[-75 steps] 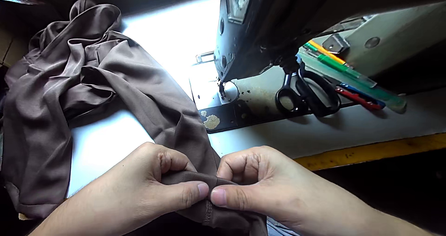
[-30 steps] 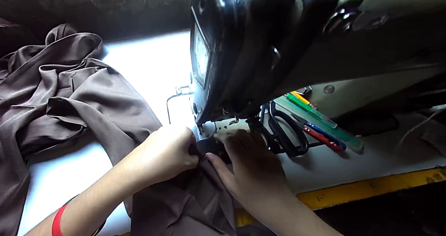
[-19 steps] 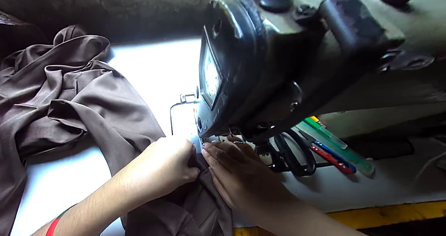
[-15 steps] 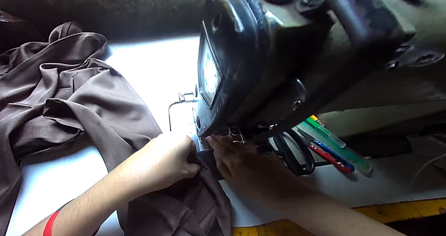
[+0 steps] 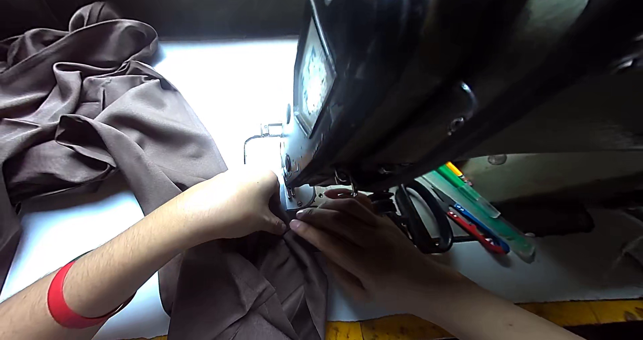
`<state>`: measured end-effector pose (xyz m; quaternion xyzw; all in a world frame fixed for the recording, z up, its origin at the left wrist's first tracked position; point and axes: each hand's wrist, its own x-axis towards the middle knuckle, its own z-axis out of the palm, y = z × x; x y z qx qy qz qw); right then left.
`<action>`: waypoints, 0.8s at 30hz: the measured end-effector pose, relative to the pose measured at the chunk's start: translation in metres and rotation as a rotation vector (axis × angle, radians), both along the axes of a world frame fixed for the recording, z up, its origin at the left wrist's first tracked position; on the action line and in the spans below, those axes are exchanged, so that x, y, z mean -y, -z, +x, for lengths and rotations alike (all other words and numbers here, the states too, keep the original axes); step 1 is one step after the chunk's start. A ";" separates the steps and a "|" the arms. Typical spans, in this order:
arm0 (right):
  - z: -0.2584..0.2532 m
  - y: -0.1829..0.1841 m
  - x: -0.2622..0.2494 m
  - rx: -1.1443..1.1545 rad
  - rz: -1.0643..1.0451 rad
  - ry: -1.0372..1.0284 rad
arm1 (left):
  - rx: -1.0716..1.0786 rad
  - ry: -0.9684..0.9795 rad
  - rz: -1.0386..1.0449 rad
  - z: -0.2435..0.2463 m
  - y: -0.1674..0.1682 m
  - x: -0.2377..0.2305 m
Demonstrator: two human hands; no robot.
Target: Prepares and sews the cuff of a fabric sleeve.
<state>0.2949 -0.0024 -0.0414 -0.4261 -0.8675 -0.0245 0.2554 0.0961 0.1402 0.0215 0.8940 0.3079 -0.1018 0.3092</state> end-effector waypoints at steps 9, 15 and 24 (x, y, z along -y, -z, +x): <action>0.008 0.005 -0.004 0.146 -0.041 -0.145 | -0.037 0.012 -0.050 0.005 0.001 -0.008; 0.009 0.002 -0.006 0.168 -0.041 -0.151 | 0.061 -0.033 0.179 -0.032 0.003 0.007; -0.009 0.006 0.007 0.148 -0.042 -0.019 | 0.057 0.207 0.424 -0.080 0.019 -0.079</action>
